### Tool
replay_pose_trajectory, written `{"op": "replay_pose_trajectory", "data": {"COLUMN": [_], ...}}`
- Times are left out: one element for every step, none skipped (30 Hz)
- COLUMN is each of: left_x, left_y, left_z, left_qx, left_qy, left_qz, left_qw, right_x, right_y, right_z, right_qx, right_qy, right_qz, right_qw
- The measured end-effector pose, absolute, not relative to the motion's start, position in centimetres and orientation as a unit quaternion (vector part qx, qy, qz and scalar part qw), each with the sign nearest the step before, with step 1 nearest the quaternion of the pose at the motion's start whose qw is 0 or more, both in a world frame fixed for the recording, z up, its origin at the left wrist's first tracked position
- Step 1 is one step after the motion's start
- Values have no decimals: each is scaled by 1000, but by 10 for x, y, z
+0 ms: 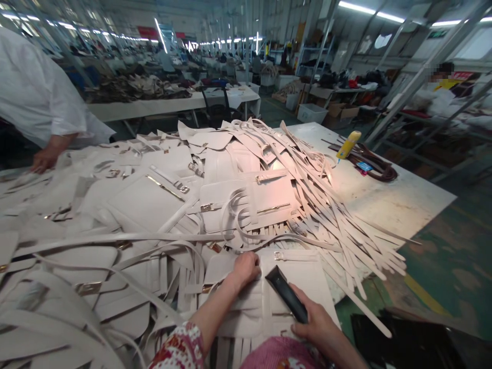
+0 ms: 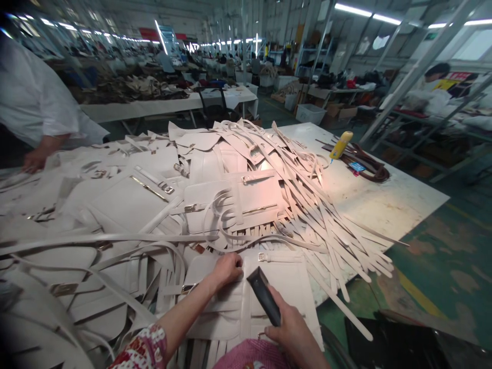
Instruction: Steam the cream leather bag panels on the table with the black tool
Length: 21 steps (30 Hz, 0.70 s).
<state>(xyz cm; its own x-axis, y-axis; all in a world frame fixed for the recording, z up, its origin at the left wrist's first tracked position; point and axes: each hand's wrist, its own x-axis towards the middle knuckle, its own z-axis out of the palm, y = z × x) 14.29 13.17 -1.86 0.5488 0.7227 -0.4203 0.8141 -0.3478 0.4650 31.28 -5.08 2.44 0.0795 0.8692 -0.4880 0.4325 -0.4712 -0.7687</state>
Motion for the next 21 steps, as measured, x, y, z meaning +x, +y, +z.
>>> {"op": "replay_pose_trajectory", "data": {"left_x": [141,138,136,133,130,127,125,123,121,120,119,118,118,117,117,117,117,117,116,114,112], "left_y": [134,136,138,140,142,143,144,144,144,144,144,143,143,142,142,141,141,141,140,140,139], "left_z": [-19,-20,-21,-21,-21,-21,-21,-21,-21,-20,-20,-20,-20,-21,-21,-21,-21,-21,-21,-20,-20], "left_qx": [820,822,824,826,828,830,831,832,833,835,835,836,837,838,839,840,841,841,841,841,841], "left_qy": [460,448,436,424,413,404,397,393,391,392,394,397,400,403,406,409,413,420,426,433,438], "left_qz": [-67,-63,-58,-53,-48,-43,-39,-35,-32,-29,-27,-25,-25,-25,-26,-28,-31,-34,-37,-42,-47], "left_qw": [335,346,357,367,376,383,387,389,389,387,383,378,373,367,362,356,349,340,331,322,314], "right_x": [313,313,313,312,311,309,306,304,302,300,299,299,299,299,299,298,296,294,291,288,287], "right_y": [-51,-50,-48,-45,-41,-36,-31,-25,-19,-14,-9,-6,-4,-2,-1,1,3,5,7,9,10], "right_z": [25,27,29,31,33,36,39,42,45,48,51,53,55,56,56,55,54,53,51,49,48], "right_qx": [-700,-700,-700,-700,-700,-699,-698,-695,-692,-689,-687,-685,-683,-681,-679,-678,-676,-676,-677,-680,-683], "right_qy": [-466,-468,-470,-473,-476,-480,-485,-491,-497,-502,-505,-507,-508,-509,-510,-510,-510,-511,-511,-511,-509], "right_qz": [494,493,492,491,491,492,493,495,496,497,497,498,499,501,504,506,505,503,497,488,479], "right_qw": [221,220,219,215,207,197,186,175,168,163,160,160,160,159,159,160,165,172,184,197,211]}}
